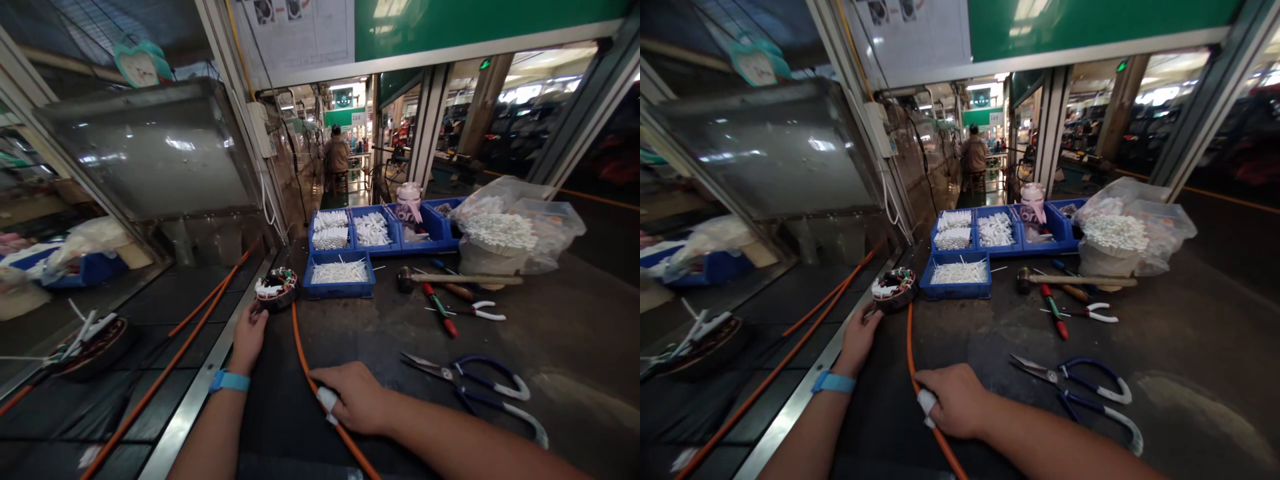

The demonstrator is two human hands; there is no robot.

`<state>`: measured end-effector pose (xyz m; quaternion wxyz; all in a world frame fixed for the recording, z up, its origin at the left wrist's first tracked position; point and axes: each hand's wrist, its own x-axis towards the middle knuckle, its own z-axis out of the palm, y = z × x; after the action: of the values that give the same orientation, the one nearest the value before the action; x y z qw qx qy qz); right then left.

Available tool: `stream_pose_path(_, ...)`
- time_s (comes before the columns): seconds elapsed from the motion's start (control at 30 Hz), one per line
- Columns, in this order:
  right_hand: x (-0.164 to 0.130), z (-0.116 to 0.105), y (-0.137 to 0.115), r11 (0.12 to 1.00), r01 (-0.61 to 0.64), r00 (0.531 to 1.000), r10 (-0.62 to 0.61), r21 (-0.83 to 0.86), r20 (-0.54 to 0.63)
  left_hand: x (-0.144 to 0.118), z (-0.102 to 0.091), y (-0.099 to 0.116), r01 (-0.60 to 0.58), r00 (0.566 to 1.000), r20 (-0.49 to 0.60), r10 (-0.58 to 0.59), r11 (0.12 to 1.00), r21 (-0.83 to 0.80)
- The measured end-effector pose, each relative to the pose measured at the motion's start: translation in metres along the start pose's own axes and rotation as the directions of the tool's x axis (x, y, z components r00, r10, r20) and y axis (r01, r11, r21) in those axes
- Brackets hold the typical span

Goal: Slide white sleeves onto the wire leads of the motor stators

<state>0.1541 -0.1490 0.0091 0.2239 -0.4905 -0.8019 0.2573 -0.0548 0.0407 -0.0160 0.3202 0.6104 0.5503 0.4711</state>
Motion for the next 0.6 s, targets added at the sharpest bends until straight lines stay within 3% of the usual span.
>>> stream_pose_path(0.6, -0.003, 0.008, 0.001, 1.000, -0.018, 1.000, 0.018, 0.003, 0.001, -0.005, 0.003, -0.014, -0.048, 0.998, -0.044, 0.047, 0.999, -0.023)
